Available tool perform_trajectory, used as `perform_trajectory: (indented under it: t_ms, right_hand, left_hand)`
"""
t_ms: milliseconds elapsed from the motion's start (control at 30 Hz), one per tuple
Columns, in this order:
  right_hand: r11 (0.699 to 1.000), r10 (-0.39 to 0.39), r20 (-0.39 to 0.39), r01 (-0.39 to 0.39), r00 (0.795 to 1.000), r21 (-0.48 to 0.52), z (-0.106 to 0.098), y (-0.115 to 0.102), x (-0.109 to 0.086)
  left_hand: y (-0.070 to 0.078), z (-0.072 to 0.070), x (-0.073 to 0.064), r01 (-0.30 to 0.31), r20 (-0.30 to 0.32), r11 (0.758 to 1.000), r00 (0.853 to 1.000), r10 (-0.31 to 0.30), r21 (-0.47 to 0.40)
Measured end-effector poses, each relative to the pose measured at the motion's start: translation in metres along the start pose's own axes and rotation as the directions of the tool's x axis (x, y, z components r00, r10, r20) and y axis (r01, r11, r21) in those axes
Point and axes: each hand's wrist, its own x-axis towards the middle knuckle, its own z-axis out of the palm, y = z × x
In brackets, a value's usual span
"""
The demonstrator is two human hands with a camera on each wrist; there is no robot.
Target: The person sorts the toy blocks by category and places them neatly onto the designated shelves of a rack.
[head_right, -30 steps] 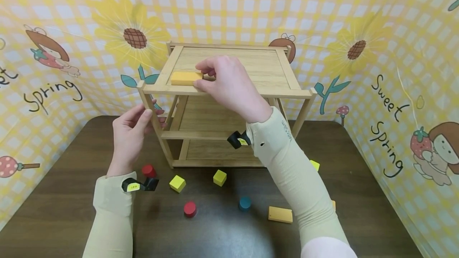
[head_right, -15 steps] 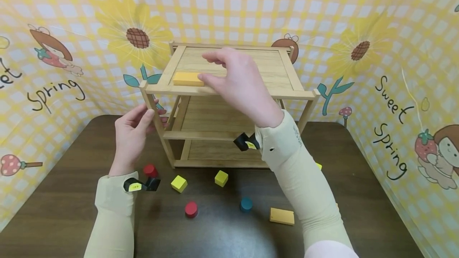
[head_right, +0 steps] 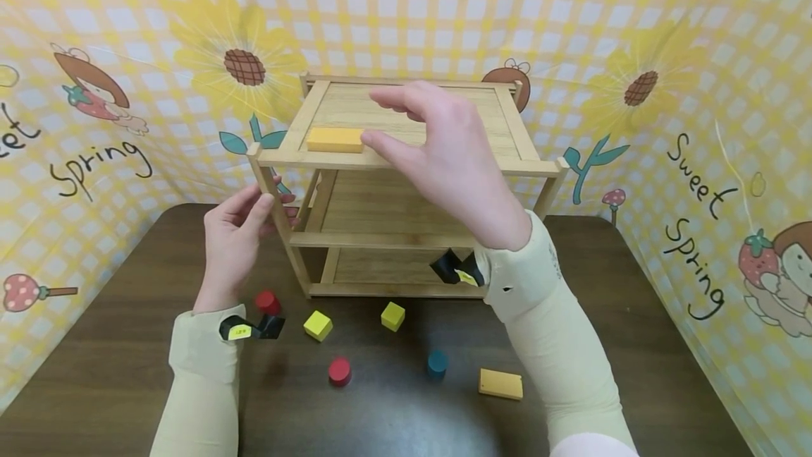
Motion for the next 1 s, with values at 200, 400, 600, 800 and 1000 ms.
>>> perform_trajectory:
  t_ms: [200,400,600,800,1000]
  right_hand:
    - [0.999,-0.043,-0.020,0.044,0.999,0.021,-0.002,0.001,-0.009]
    - [0.997,-0.079,-0.019,0.080,0.997,0.013,-0.004,0.000,-0.020]
    - [0.996,-0.090,-0.019,0.090,0.996,-0.002,-0.007,-0.001,-0.032]
    - [0.994,-0.112,-0.011,0.111,0.994,-0.018,-0.010,-0.002,-0.045]
    - [0.984,-0.176,-0.010,0.176,0.984,-0.016,-0.010,-0.002,-0.058]
  left_hand:
    - [0.000,0.000,0.000,0.006,0.002,1.000,1.000,-0.006,0.007]
    - [0.001,-0.001,-0.001,0.009,-0.006,1.000,1.000,-0.008,0.026]
    - [0.001,-0.001,-0.001,0.002,-0.008,1.000,1.000,-0.002,0.029]
    - [0.002,0.000,0.000,-0.002,0.001,1.000,1.000,0.002,0.030]
    - [0.001,-0.001,-0.001,-0.002,0.004,1.000,1.000,0.002,0.026]
